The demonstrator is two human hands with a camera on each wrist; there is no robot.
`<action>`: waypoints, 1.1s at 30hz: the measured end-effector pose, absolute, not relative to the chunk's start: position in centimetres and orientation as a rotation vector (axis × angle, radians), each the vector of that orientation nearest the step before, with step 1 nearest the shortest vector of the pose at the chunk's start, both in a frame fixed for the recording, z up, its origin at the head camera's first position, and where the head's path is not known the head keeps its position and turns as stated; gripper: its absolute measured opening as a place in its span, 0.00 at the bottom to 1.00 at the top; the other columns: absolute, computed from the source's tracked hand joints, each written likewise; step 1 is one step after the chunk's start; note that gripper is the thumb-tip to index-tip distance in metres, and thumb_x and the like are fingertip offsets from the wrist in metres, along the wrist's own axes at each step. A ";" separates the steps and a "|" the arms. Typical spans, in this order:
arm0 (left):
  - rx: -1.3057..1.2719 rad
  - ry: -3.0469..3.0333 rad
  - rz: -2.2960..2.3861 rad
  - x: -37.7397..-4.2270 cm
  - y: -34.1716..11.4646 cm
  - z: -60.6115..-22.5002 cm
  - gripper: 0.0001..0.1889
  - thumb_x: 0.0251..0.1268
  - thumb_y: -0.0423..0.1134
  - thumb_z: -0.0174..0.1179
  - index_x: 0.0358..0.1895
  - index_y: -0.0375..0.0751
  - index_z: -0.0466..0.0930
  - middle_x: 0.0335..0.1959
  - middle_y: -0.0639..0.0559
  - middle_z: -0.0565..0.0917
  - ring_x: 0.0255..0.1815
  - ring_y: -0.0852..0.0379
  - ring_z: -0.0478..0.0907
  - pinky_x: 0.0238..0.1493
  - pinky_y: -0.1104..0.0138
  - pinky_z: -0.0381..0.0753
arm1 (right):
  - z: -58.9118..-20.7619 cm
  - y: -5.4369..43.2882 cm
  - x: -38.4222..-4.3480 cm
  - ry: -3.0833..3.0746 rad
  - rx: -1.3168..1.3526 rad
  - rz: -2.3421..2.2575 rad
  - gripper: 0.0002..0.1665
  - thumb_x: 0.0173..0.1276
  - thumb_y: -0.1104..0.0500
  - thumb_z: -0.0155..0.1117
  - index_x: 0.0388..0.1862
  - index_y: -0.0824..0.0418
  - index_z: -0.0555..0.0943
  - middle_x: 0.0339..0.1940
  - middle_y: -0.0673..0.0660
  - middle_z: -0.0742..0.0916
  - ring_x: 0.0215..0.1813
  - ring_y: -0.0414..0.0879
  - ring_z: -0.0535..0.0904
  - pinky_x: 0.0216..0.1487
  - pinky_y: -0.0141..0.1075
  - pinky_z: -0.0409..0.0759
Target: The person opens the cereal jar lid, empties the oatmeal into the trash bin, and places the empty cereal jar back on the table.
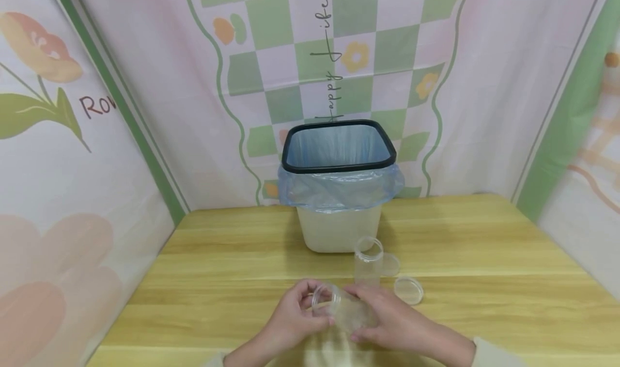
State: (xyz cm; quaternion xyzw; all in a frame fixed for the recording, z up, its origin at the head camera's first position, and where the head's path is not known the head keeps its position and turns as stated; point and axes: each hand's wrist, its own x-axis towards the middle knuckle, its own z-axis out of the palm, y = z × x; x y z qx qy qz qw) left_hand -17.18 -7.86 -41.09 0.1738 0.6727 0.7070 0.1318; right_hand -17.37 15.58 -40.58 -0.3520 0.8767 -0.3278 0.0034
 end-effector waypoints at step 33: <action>0.712 2.239 1.915 -18.4 -9.3 -40.0 0.31 0.54 0.36 0.72 0.60 0.29 0.71 0.58 0.43 0.78 0.61 0.48 0.74 0.61 0.66 0.71 | -40.5 16.1 -17.1 2.788 -1.028 -1.151 0.37 0.56 0.47 0.76 0.60 0.63 0.75 0.54 0.52 0.83 0.50 0.50 0.80 0.48 0.44 0.82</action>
